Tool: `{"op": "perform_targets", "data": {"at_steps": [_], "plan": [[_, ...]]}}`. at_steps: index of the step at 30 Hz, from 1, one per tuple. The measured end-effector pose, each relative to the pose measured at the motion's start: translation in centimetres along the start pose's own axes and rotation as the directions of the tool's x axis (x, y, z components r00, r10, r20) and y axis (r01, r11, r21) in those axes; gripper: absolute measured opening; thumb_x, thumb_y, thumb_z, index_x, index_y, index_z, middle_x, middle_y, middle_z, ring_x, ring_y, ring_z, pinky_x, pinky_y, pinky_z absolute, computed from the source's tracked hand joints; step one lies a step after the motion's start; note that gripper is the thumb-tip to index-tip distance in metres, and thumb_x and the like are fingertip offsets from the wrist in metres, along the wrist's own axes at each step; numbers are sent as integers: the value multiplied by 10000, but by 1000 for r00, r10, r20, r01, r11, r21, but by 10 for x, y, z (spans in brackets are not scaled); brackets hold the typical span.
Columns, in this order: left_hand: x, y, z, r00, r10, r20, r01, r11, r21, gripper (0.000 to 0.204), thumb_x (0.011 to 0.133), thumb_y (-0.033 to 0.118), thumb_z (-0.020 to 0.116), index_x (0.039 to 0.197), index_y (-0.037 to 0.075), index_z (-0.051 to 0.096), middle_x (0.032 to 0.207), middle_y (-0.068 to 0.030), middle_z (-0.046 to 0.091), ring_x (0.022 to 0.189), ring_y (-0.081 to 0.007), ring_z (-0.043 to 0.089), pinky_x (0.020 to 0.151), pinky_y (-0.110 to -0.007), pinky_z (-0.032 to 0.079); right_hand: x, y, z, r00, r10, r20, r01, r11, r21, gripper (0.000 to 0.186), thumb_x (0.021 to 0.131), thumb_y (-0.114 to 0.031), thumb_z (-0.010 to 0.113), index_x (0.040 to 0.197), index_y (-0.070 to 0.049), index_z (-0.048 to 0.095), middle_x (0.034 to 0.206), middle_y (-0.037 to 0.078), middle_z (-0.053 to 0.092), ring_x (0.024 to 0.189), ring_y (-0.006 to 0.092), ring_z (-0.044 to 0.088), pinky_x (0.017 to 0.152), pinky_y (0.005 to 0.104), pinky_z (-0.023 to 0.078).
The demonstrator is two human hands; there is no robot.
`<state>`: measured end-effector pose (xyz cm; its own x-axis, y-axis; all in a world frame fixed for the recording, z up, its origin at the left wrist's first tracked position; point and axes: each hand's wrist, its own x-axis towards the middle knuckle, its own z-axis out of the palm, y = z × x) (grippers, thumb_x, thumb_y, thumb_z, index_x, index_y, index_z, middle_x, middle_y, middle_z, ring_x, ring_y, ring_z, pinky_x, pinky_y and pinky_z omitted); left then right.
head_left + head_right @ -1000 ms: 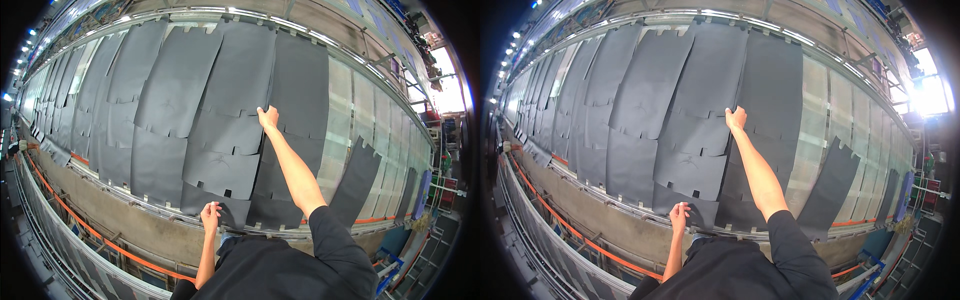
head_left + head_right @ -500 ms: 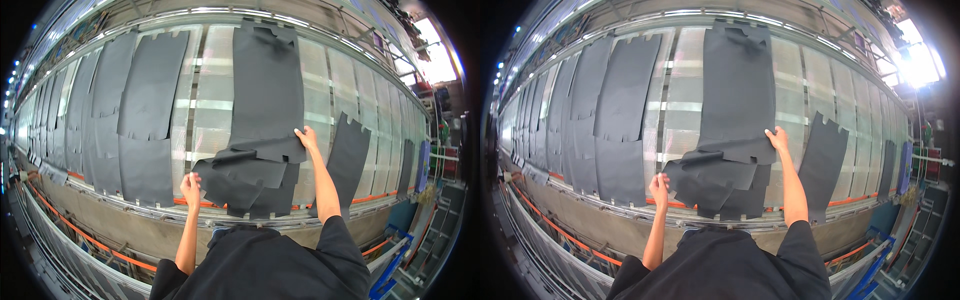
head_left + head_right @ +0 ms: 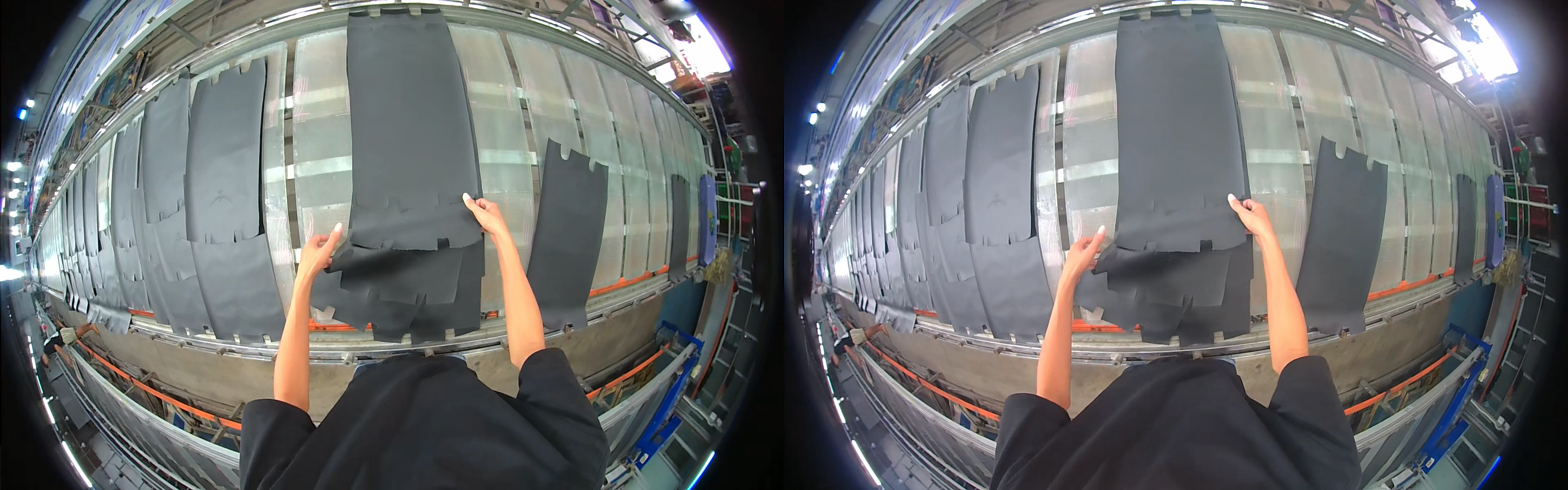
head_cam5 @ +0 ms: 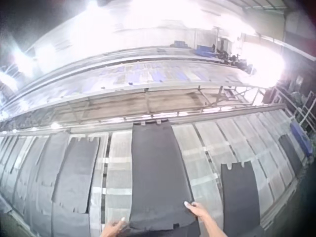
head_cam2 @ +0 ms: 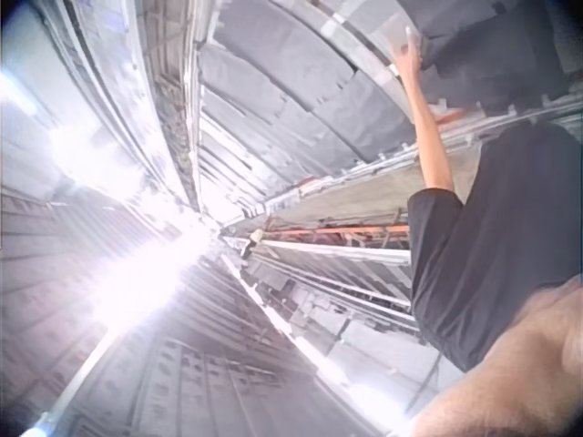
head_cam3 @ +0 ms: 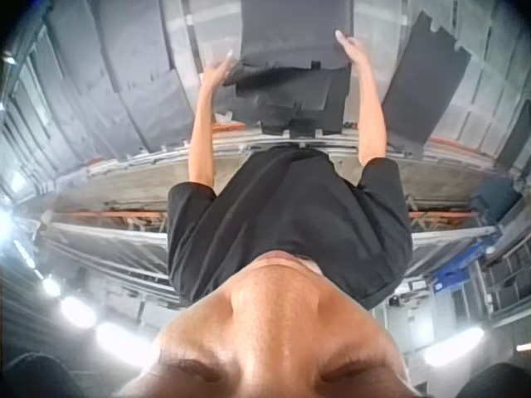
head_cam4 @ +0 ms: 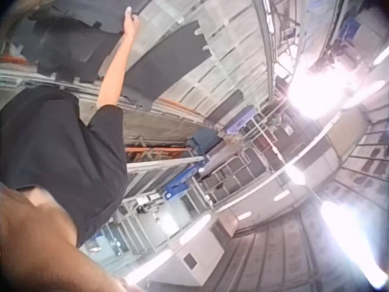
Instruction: The person picks up black rubber car mats from a conveyor belt, folds them in half, and places them back on the belt. The person repeats this process for multiple mats throughout the clip.
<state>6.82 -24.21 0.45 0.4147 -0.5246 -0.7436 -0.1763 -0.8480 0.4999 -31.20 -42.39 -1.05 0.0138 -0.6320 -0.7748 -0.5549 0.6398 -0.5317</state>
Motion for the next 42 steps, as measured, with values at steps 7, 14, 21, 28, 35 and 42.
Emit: {"op": "perform_targets", "data": {"at_steps": [7, 14, 21, 28, 35, 42], "plan": [[-65, -57, -10, 696, 715, -64, -590, 620, 517, 527, 694, 435, 809, 1045, 61, 688, 1072, -104, 636, 1117, -334, 500, 985, -439, 389, -32, 22, 11, 954, 11, 299, -134, 909, 394, 802, 770, -572, 752, 1250, 40, 558, 1158, 165, 631, 1103, 219, 606, 908, 389, 495], [-45, -69, -27, 852, 523, 23, -510, 819, 264, 266, 849, 131, 677, 1061, -19, 617, 854, -155, 637, 839, -259, 616, 765, -381, 481, -66, 1, 4, 883, -248, 399, 201, 967, 156, 783, 763, -390, 812, 1325, 53, 492, 1230, 143, 597, 1223, 243, 522, 1085, 372, 337], [-65, -95, -43, 846, 72, 528, 377, 619, -689, 288, 922, 264, 643, 1068, 16, 634, 851, -82, 691, 621, -173, 638, 566, -331, 536, -100, -10, 11, 897, -239, 373, 30, 873, 488, 273, 894, -316, 698, 892, -85, 551, 674, -10, 615, 428, 31, 502, 332, 180, 378], [-106, -136, -47, 882, 28, 471, 309, 720, -621, 423, 882, 385, 694, 1127, 43, 645, 1065, -109, 685, 922, -193, 670, 775, -343, 563, -83, 81, 44, 926, -109, 361, 38, 980, 198, 363, 889, -301, 696, 1070, -29, 538, 886, 63, 657, 726, 138, 657, 551, 263, 545], [-150, -239, 9, 967, -149, -205, 27, 863, -504, 433, 886, 370, 688, 1152, 33, 630, 1121, -110, 669, 926, -222, 650, 813, -349, 517, -92, 109, 69, 993, -116, 19, 117, 973, -200, 283, 860, -188, 722, 859, 17, 527, 705, 115, 655, 532, 177, 657, 450, 302, 564], [-224, -185, 74, 764, 95, -638, -335, 903, -268, 295, 889, 255, 668, 1062, 16, 665, 938, -82, 690, 811, -178, 656, 750, -296, 526, -105, 108, 68, 965, -149, 217, 110, 977, 180, 236, 888, -160, 703, 824, -40, 509, 668, 92, 616, 512, 139, 598, 446, 250, 486]]}}
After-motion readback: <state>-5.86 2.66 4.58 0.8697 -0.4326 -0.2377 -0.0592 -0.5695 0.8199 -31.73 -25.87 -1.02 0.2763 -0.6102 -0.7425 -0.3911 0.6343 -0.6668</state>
